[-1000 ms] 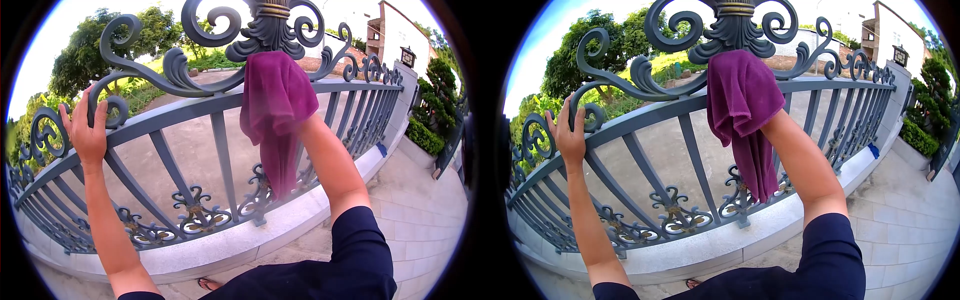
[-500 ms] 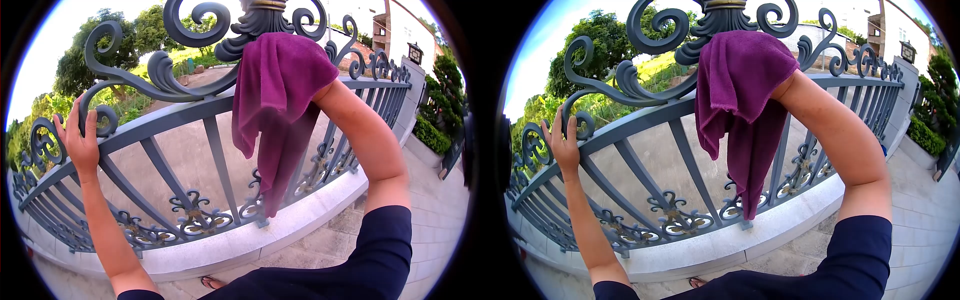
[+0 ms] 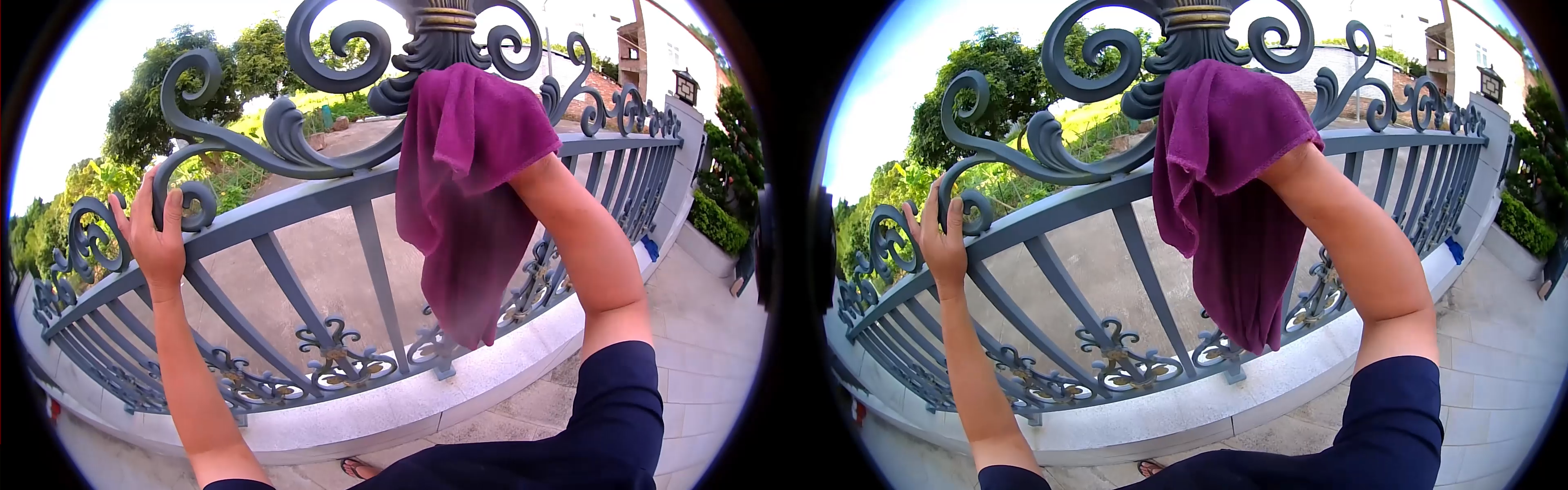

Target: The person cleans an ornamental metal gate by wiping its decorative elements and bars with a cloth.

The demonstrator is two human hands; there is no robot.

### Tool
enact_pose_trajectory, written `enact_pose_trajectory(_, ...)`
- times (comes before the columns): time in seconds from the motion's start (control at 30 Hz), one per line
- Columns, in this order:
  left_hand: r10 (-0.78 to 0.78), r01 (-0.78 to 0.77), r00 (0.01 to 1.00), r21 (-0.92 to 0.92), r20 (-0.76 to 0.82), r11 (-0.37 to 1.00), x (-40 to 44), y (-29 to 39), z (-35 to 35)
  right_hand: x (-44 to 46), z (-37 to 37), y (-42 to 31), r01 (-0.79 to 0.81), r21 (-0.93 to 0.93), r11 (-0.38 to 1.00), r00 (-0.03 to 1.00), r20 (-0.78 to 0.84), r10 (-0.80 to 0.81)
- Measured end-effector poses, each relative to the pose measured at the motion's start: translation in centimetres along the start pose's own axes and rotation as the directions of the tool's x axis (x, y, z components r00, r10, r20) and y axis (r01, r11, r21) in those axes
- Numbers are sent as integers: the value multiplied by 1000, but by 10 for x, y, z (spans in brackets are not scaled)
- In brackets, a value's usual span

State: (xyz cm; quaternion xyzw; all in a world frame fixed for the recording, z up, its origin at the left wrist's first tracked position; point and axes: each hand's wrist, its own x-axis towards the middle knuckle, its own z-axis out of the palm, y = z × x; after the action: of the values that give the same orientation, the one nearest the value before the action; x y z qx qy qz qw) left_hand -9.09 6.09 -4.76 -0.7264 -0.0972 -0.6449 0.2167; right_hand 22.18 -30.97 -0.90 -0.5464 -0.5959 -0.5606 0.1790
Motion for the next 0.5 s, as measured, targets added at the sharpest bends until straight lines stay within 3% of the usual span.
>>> enact_pose_trajectory(0.03,-3,3,1000,-7,7,1000,-1,0,1,4,-5,-4,-11,-53,999,998,58,14)
enact_pose_trajectory(0.1,-26,26,1000,-4,10,1000,-1,0,1,7,7,10,-41,437,898,999,9,41)
enact_pose_trajectory(0.13,-40,40,999,-2,17,999,-2,0,1,9,17,16,-111,651,751,994,58,97)
enact_pose_trajectory(0.2,-34,34,999,-4,11,999,-2,1,2,5,11,24,-104,590,801,988,154,15)
enact_pose_trajectory(0.27,-22,22,1000,-18,-5,1000,-1,1,3,5,35,33,-217,661,719,975,188,122)
enact_pose_trajectory(0.4,-62,62,998,-17,-17,998,-1,2,6,0,22,-7,-75,583,809,995,-8,98)
enact_pose_trajectory(0.5,-70,69,997,-27,-33,997,-2,5,5,3,44,-29,-69,363,929,972,-185,144)
